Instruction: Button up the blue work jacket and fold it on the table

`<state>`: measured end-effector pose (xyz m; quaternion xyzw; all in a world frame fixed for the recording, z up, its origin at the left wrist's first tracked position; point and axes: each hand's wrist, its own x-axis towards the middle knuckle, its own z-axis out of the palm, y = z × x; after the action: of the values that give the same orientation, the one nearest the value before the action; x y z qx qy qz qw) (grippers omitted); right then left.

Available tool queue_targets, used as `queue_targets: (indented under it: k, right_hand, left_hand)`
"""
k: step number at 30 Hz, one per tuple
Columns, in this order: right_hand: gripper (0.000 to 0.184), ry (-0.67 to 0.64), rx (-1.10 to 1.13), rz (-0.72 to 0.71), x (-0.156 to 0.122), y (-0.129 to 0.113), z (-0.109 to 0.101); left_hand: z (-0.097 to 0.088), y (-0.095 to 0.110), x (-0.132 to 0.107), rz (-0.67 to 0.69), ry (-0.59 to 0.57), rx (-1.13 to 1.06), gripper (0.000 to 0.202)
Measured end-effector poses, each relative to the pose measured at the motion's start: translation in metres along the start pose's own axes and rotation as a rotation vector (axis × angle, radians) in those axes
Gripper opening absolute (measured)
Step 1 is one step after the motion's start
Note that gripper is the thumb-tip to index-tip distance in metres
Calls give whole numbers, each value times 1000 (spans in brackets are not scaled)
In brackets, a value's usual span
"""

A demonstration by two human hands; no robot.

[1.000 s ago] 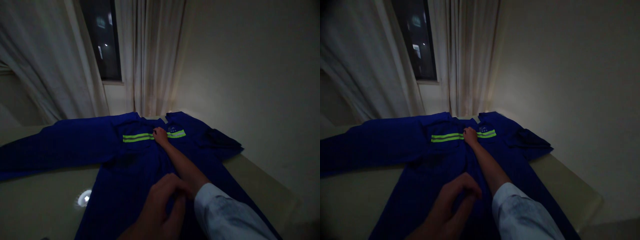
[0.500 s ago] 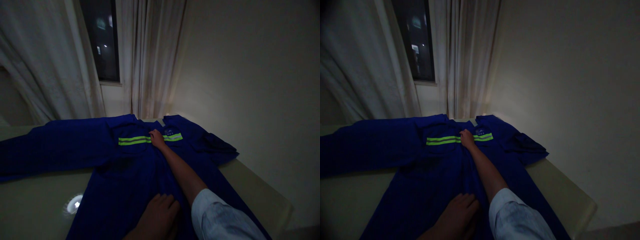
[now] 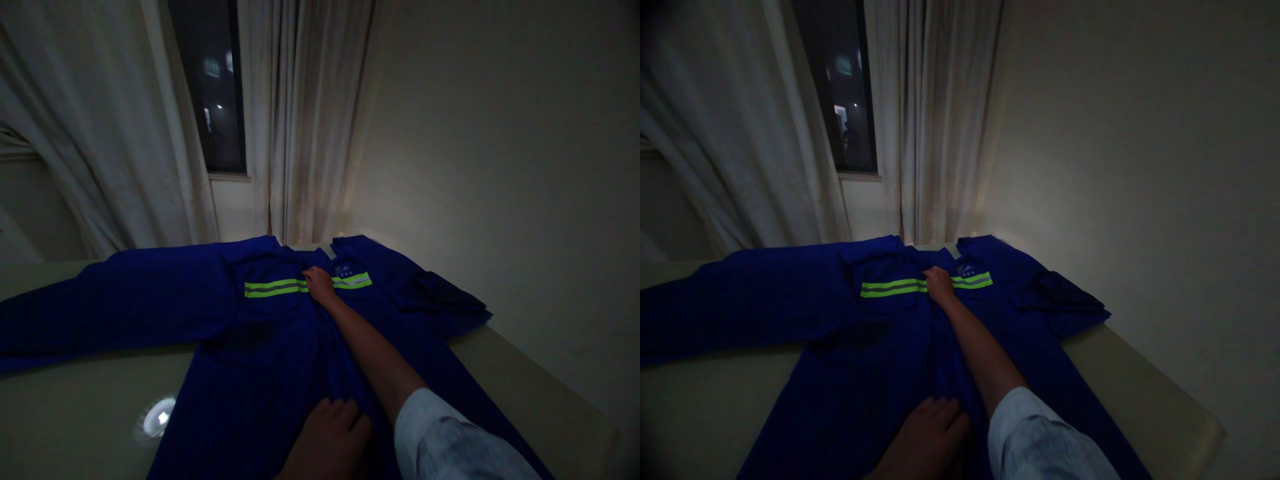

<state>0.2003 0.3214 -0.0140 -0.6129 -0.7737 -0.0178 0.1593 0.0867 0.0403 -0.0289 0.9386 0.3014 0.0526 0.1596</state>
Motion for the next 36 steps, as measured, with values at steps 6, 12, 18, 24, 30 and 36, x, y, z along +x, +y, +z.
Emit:
queue_targets:
  k: [6,12,18,24,30,36]
  right_hand:
    - [38,-35,-53,-39,5,-2,2]
    - [41,-84,-106,-92,6,-2,-2]
    - [40,-113,-122,-78,3,-9,-10]
    - [38,-180,-87,-68,2,-16,-29]
    - [63,-247,65,-140,-33,-20,-76]
    - [26,-224,489,-319,-204,-28,-176]
  left_hand:
    - [8,-3,3,2,0,7,19]
    - [1,0,2,-4,-10,-23,18]
    - [4,0,6,-12,-29,-15,19]
    - [-3,-1,-1,4,57,-15,17]
    - [-29,5,-18,81,204,-72,10]
    - [-37,-1,-17,89,154,-107,20]
